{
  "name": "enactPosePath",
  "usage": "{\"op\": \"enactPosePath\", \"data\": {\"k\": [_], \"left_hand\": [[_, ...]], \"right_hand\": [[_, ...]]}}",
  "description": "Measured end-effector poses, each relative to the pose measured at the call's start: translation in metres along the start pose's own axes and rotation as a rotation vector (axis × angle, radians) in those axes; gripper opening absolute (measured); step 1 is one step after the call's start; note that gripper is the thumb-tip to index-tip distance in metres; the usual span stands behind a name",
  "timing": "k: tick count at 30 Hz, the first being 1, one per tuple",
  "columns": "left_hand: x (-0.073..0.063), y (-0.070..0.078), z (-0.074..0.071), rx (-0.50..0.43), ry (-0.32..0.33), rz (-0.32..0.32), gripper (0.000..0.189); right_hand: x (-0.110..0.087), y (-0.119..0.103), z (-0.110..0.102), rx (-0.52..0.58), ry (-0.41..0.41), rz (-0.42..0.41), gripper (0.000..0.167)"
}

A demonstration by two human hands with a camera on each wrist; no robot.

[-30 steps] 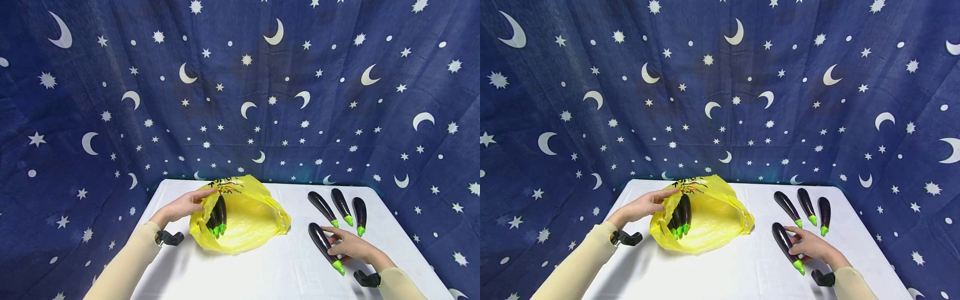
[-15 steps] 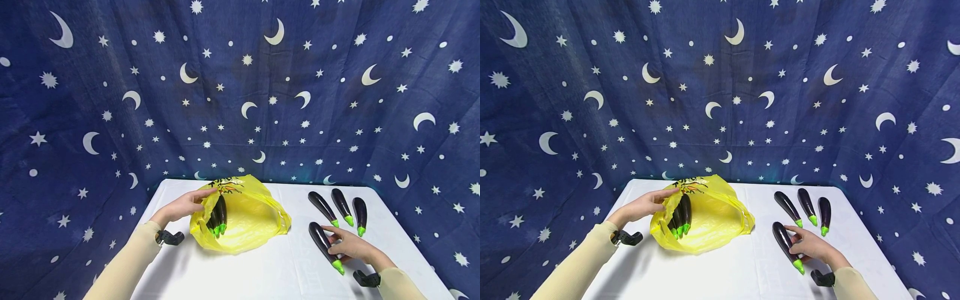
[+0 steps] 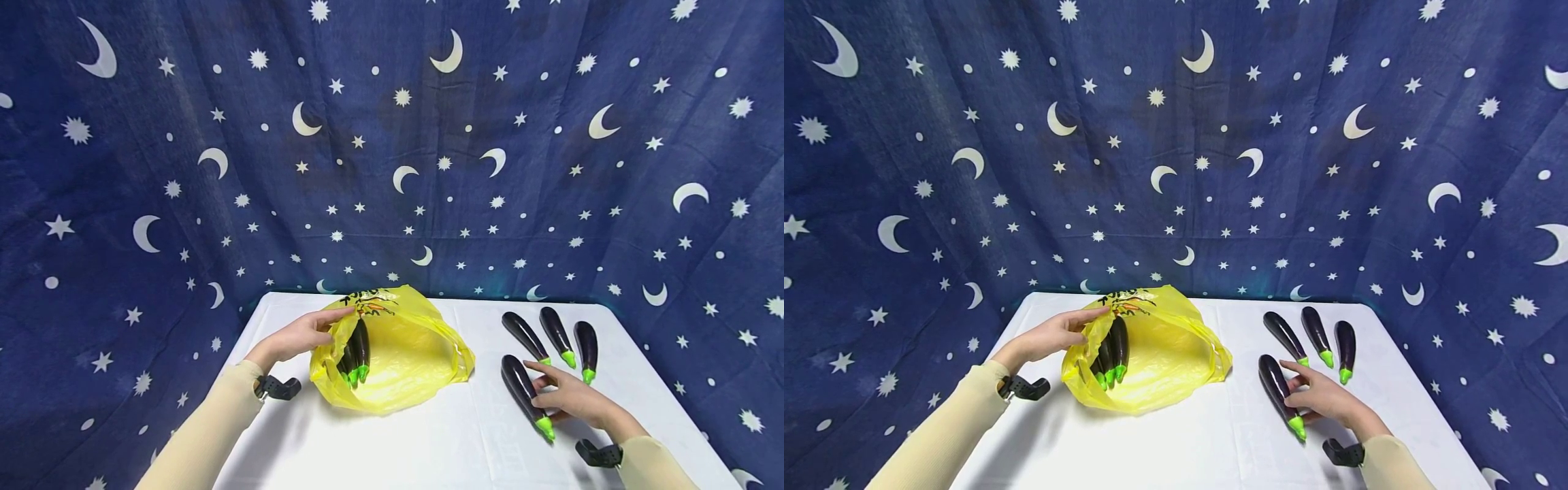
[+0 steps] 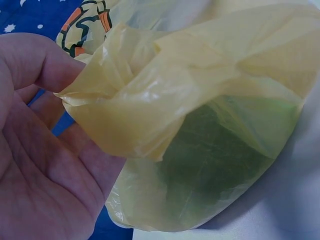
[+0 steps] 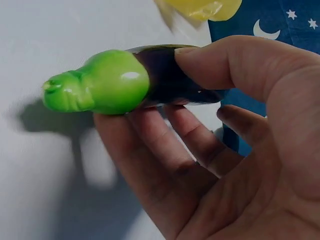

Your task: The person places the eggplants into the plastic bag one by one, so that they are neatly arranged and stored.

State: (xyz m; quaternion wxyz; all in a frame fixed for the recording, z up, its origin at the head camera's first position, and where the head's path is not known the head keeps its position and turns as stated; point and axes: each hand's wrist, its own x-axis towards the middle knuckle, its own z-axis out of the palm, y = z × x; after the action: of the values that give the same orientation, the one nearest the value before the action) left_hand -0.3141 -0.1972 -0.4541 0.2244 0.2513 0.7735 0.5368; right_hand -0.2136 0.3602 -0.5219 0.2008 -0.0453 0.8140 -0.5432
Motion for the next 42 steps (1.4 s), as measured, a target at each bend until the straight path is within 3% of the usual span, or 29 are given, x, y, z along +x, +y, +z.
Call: {"op": "enactPosePath", "data": {"k": [14,28,42], "left_hand": [[-0.001,0.002,0.001,-0.006,-0.002,-0.011,0.074],[0.001,-0.001,-0.001,0.005,-0.002,0.022,0.074],[0.001,0.003,-0.001,0.021,0.016,0.018,0.073]], "right_hand": [[0.008,-0.023,0.015,0.056,-0.042,-0.051,0.085],[0.011,-0.044,0.035,0.094,-0.124,-0.087,0.084],[0.032,-0.064,0.07,0.116,-0.19,-0.161,0.081]]}}
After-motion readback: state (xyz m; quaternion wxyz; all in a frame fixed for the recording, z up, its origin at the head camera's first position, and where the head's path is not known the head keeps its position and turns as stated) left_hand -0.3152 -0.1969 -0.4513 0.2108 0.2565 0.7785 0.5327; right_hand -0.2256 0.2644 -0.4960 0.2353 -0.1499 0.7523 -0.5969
